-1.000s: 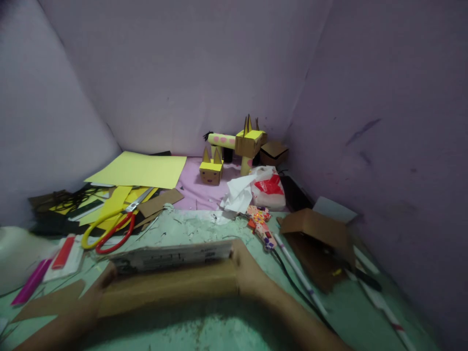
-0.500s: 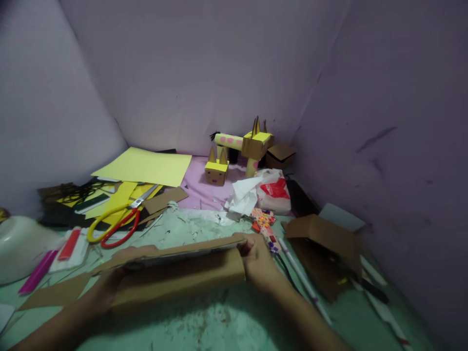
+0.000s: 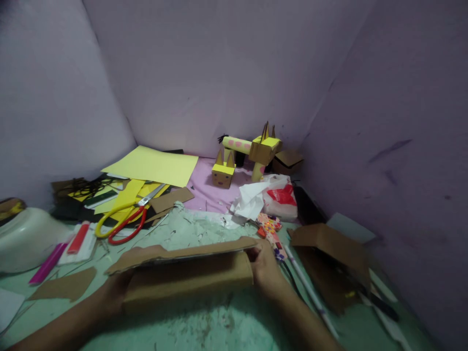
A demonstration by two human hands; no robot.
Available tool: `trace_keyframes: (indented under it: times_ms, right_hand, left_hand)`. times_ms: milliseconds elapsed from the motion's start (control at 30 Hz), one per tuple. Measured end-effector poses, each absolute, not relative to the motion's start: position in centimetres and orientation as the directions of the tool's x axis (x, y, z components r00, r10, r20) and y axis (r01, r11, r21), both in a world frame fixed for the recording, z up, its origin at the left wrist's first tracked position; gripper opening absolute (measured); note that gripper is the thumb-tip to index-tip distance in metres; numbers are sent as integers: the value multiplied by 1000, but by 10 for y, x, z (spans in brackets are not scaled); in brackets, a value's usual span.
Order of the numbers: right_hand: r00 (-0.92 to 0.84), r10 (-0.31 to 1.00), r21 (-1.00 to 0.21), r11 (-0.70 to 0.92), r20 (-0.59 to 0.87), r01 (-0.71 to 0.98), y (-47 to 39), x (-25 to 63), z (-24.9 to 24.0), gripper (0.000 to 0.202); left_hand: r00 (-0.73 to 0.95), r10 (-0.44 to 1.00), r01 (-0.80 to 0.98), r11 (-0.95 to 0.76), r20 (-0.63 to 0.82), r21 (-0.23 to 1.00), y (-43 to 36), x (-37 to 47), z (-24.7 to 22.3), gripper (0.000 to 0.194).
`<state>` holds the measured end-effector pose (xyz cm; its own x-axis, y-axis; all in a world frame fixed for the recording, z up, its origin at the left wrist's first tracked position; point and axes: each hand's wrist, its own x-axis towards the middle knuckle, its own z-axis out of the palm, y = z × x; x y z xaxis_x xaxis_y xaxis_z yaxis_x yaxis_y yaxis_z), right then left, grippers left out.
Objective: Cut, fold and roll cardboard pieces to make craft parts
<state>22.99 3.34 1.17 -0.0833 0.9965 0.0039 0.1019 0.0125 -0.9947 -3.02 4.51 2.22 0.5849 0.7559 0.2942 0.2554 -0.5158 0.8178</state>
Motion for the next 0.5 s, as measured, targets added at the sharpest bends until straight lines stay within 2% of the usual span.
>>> trace_keyframes:
  times_ms: [133,267,367,500]
  right_hand:
    - [-113,991,-996,-66,-73,61,35,230,7,28]
    - [-136,988,-997,-67,-72,40,36,226,12,38]
    - [-145,987,-997,-65,-70,40,35,223,17,37]
    - [-272,954,-992,-110,-125,67,36,227,19,32]
  left_hand:
    - [547,774,186,-483,319,856,44,-30,20,20]
    - [548,780,138,-441,302,887,45,-31,18,19]
    - [546,787,139,-422,286,896,45,-31,17,22]
    - [546,791,179,-433,277,883,45,-32,17,20]
